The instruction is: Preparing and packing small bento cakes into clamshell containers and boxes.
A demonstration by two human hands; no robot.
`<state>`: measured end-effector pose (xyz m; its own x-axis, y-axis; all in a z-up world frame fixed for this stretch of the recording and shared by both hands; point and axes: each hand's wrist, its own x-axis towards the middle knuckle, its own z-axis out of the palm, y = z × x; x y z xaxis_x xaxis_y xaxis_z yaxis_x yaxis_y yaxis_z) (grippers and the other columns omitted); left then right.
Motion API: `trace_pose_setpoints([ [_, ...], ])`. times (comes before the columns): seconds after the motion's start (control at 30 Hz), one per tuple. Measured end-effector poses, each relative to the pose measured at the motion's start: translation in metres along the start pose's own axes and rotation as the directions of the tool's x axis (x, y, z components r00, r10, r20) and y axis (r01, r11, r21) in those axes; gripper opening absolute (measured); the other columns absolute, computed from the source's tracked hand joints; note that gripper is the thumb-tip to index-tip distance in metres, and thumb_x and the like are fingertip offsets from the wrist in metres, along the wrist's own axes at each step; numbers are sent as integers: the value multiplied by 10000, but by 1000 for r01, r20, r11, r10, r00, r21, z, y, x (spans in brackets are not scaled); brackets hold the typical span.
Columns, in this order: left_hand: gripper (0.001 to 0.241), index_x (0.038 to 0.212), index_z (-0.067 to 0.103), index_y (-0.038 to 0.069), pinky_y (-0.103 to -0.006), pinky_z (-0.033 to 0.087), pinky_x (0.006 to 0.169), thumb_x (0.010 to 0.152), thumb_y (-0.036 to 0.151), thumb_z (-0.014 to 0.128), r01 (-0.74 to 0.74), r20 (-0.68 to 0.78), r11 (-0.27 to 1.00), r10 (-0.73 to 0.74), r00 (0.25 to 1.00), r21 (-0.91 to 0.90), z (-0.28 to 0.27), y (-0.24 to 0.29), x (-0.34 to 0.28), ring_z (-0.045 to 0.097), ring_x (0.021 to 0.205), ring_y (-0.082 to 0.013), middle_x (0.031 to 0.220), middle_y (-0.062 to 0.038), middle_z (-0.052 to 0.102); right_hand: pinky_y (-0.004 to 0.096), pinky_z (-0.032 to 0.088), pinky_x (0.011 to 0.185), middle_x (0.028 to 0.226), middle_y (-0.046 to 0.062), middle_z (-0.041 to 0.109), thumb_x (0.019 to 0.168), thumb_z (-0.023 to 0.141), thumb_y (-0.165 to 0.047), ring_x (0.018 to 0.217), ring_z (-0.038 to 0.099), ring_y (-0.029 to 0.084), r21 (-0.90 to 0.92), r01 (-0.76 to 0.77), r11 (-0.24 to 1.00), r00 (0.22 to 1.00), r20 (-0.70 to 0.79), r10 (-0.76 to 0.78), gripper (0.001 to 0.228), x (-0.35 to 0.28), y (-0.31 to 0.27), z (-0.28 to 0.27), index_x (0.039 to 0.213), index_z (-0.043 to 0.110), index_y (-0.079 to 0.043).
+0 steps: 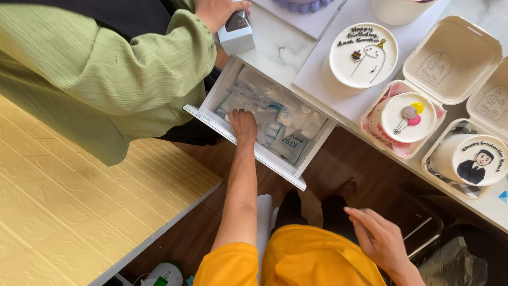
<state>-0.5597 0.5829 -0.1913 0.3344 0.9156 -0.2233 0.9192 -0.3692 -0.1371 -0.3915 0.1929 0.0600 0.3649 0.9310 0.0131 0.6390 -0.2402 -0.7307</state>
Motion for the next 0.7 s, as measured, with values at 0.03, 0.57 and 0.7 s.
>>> trace_pose_setpoints([
  [0.03,157,910,796,120,-423,374,1041,876,85,647,15,41,995,-11,999,-95,7,-1,4,613,1129,-265,1078,-83,733,324,563,609,846,78,715,838,686,-18,715,714,251,-18,16,1000,997,76,-14,299,8,1,7,1122,727,-100],
  [0.57,130,998,689,76,-455,529,803,990,201,654,-317,-342,688,106,934,-653,-55,-63,-31,725,879,-321,932,-98,776,377,579,714,1001,102,727,950,626,-98,804,724,283,123,-19,992,981,196,-5,205,175,2,164,1120,743,-98],
  [0.7,138,1032,697,106,-387,562,796,1004,226,637,-422,-414,697,194,890,-580,-32,-57,-37,747,874,-241,982,-69,777,402,568,745,1148,124,657,904,628,-66,840,714,280,165,-9,986,993,116,-10,321,225,-28,194,1220,683,-82],
])
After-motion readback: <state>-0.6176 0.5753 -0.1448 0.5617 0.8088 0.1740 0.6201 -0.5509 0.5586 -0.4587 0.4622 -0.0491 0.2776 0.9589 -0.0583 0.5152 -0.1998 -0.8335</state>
